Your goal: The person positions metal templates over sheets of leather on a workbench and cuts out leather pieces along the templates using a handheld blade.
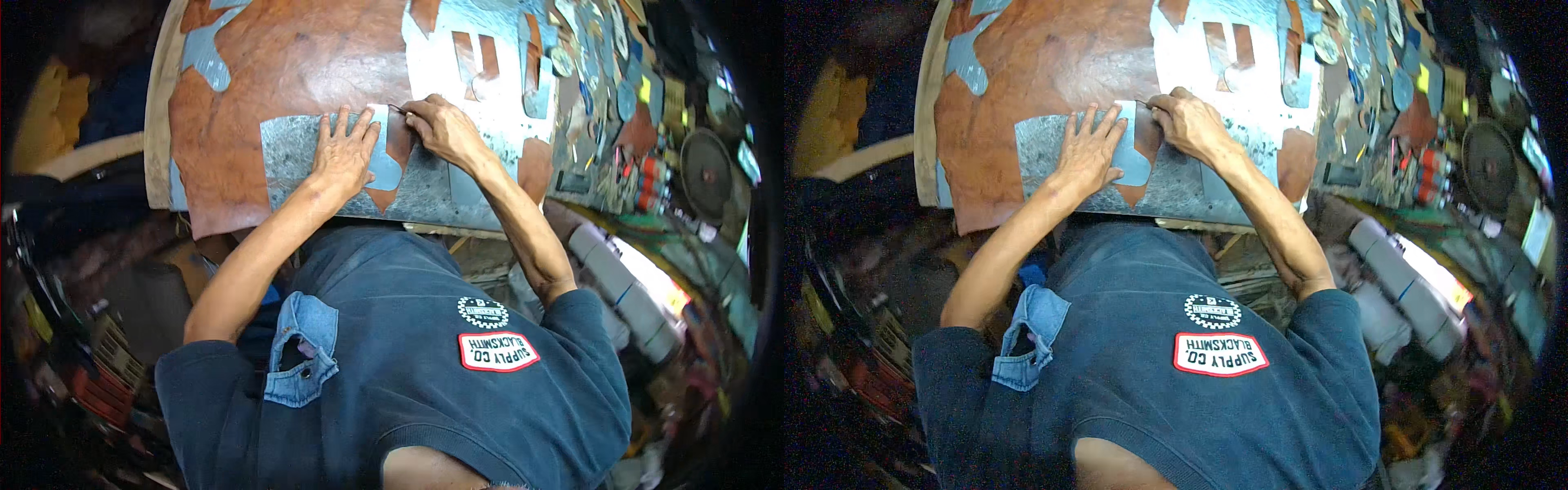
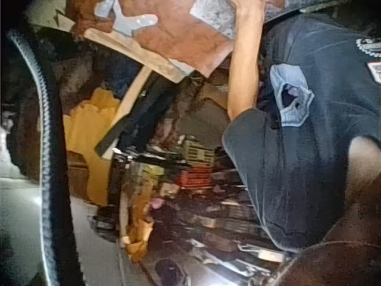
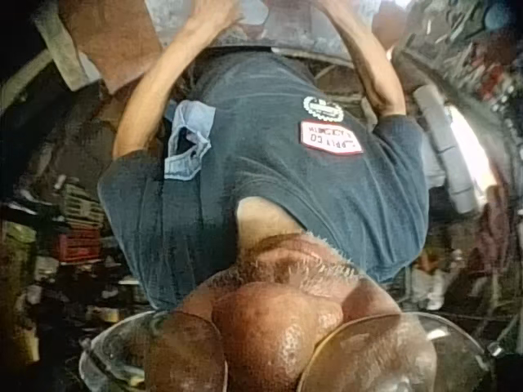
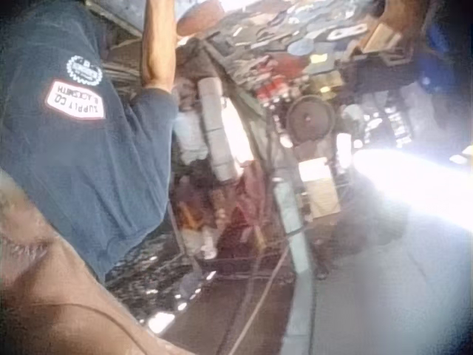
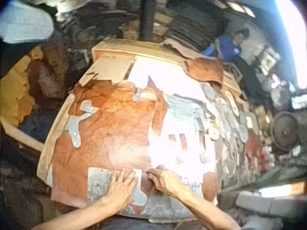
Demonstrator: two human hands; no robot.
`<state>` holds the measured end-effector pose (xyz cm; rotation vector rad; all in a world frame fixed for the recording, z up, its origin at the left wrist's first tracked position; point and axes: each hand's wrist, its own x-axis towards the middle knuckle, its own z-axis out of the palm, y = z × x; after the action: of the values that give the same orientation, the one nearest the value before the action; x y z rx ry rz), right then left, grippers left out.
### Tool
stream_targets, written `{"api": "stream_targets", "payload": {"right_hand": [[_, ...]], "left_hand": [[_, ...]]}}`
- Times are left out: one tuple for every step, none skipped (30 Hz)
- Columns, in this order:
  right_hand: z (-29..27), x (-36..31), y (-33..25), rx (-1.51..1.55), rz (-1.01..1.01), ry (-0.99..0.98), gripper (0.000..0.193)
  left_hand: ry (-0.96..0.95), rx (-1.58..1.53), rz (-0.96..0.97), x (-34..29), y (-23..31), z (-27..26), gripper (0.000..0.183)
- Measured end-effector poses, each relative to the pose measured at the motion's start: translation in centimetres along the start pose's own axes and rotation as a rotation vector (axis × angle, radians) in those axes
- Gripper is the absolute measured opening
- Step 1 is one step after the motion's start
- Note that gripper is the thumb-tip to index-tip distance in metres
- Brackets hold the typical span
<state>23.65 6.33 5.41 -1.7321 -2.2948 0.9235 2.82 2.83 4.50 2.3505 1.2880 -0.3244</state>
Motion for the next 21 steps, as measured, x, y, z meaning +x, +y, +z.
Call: {"api": "stream_targets", "payload": {"right_hand": [[0.9,-0.5,-0.4,0.011,0.033,0.029,0.026],[2.2,-1.0,-0.8,0.115,0.098,0.091,0.028],[3.2,-1.4,-1.3,0.218,0.162,0.154,0.031],[3.8,-1.6,-2.1,0.227,0.191,0.176,0.031],[4.2,-1.7,-2.8,0.301,0.264,0.211,0.031],[4.6,-1.7,-3.5,0.374,0.335,0.245,0.032],[5.0,-1.8,-4.1,0.445,0.405,0.274,0.032],[5.2,-2.0,-4.7,0.383,0.414,0.334,0.033],[5.5,-2.2,-4.9,0.385,0.431,0.343,0.033],[5.9,-2.3,-5.0,0.393,0.437,0.364,0.033],[6.1,-2.4,-5.2,0.401,0.441,0.383,0.033],[6.3,-2.9,-5.6,0.392,0.434,0.416,0.033],[6.4,-3.1,-6.0,0.393,0.445,0.413,0.033],[6.5,-3.3,-6.3,0.395,0.475,0.397,0.033],[6.6,-3.5,-6.6,0.397,0.505,0.38,0.033],[6.8,-4.0,-6.9,0.397,0.512,0.381,0.033],[7.1,-4.5,-7.2,0.383,0.514,0.392,0.032],[7.3,-4.9,-7.5,0.369,0.516,0.403,0.032],[7.4,-5.4,-7.7,0.367,0.522,0.403,0.032],[7.6,-5.8,-7.9,0.357,0.512,0.404,0.032],[7.7,-6.3,-8.2,0.346,0.503,0.404,0.031]], "left_hand": [[0.001,0.004,0.004,0.0,-0.1,-0.1,0.088],[-0.006,0.026,0.042,0.1,-0.3,0.0,0.088],[0.021,0.021,0.053,0.2,-0.4,0.0,0.088],[0.044,0.009,0.058,0.2,-0.6,0.2,0.089],[0.036,0.021,0.088,0.3,-0.7,0.3,0.089],[0.039,0.047,0.096,0.5,-0.9,0.4,0.089],[0.041,0.068,0.1,0.5,-0.9,0.3,0.088],[0.034,0.072,0.122,0.5,-0.9,0.3,0.088],[0.048,0.058,0.133,0.5,-1.0,0.2,0.089],[0.062,0.042,0.14,0.5,-1.0,0.1,0.089],[0.058,0.043,0.152,0.5,-1.1,0.1,0.089],[0.063,0.043,0.159,0.6,-1.1,0.1,0.089],[0.061,0.038,0.163,0.6,-1.2,0.2,0.09],[0.053,0.033,0.168,0.7,-1.3,0.3,0.09],[0.047,0.03,0.165,0.7,-1.4,0.4,0.09],[0.045,0.03,0.164,0.5,-1.4,0.4,0.09],[0.041,0.028,0.17,0.5,-1.5,0.4,0.09],[0.044,0.044,0.172,0.5,-1.6,0.4,0.089],[0.05,0.059,0.175,0.6,-1.6,0.5,0.089],[0.049,0.055,0.18,0.6,-1.6,0.6,0.089],[0.063,0.057,0.18,0.5,-1.8,0.6,0.088]]}}
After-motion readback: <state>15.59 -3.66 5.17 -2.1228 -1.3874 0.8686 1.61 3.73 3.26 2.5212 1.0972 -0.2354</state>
